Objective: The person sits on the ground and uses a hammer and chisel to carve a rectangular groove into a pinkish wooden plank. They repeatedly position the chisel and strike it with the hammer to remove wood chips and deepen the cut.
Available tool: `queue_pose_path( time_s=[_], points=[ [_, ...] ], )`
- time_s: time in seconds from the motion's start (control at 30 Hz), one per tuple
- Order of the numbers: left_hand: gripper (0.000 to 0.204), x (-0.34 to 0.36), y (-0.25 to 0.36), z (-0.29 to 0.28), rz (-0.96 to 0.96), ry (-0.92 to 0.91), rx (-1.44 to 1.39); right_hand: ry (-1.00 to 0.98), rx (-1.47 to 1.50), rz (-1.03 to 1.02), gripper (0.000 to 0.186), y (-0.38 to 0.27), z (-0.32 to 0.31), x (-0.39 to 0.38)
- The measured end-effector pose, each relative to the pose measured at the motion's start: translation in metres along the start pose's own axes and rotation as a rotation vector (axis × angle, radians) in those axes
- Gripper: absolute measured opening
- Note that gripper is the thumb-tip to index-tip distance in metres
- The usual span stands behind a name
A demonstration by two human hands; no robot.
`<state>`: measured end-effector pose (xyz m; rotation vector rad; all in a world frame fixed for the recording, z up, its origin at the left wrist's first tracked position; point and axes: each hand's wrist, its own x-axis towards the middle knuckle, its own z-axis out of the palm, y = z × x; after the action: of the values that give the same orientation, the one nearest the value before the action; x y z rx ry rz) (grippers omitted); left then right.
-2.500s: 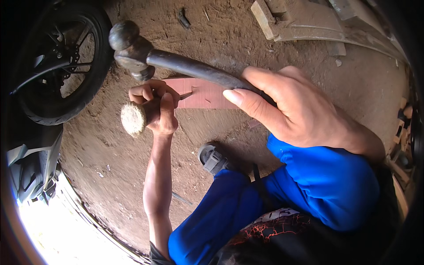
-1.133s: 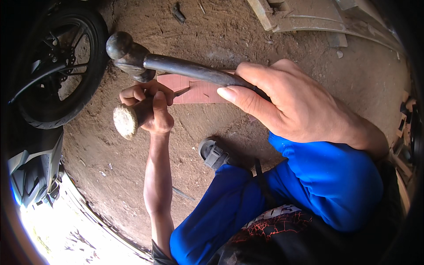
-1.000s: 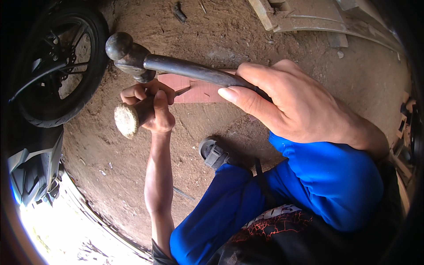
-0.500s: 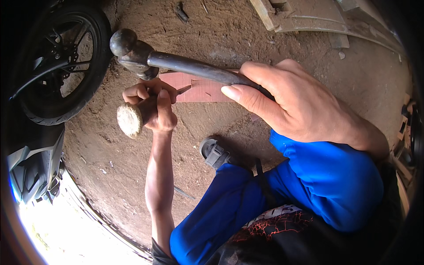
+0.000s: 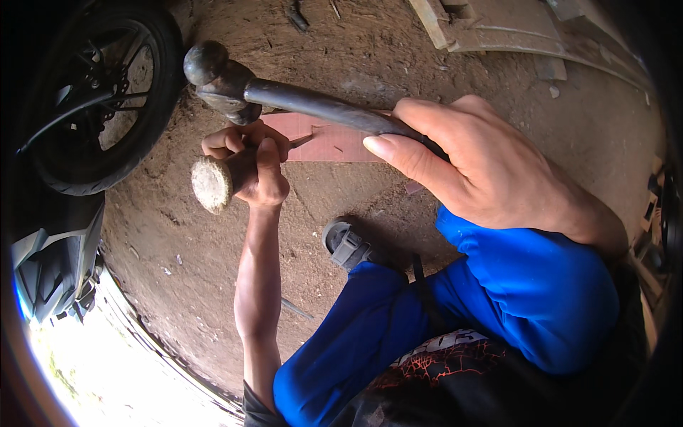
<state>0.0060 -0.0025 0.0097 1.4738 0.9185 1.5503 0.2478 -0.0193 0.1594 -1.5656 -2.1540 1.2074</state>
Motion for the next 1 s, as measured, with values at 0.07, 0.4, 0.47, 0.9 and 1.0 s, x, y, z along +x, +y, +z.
queue_pose_path(
  time_s=[0.07,0.4,0.47,0.9,1.0],
  points=[
    [0.033,-0.001,-0.003,0.001,0.005,-0.006,-0.060,0.047,-0.039,-0.043,0.035,0.003,0.002,-0.002],
    [0.027,-0.002,-0.013,-0.011,0.070,-0.025,0.107,0.060,0.063,-0.127,0.038,-0.005,-0.006,-0.002],
    [0.028,-0.003,-0.013,-0.005,0.055,-0.012,0.033,0.042,0.119,-0.117,0.037,-0.011,-0.013,-0.005],
    [0.008,-0.003,-0.011,-0.006,0.119,-0.015,0.262,-0.082,0.015,-0.105,0.028,-0.042,-0.025,-0.018],
    [0.013,-0.006,-0.011,-0.013,0.086,0.010,0.231,-0.039,-0.094,-0.093,0.024,-0.057,-0.039,-0.020]
  ],
)
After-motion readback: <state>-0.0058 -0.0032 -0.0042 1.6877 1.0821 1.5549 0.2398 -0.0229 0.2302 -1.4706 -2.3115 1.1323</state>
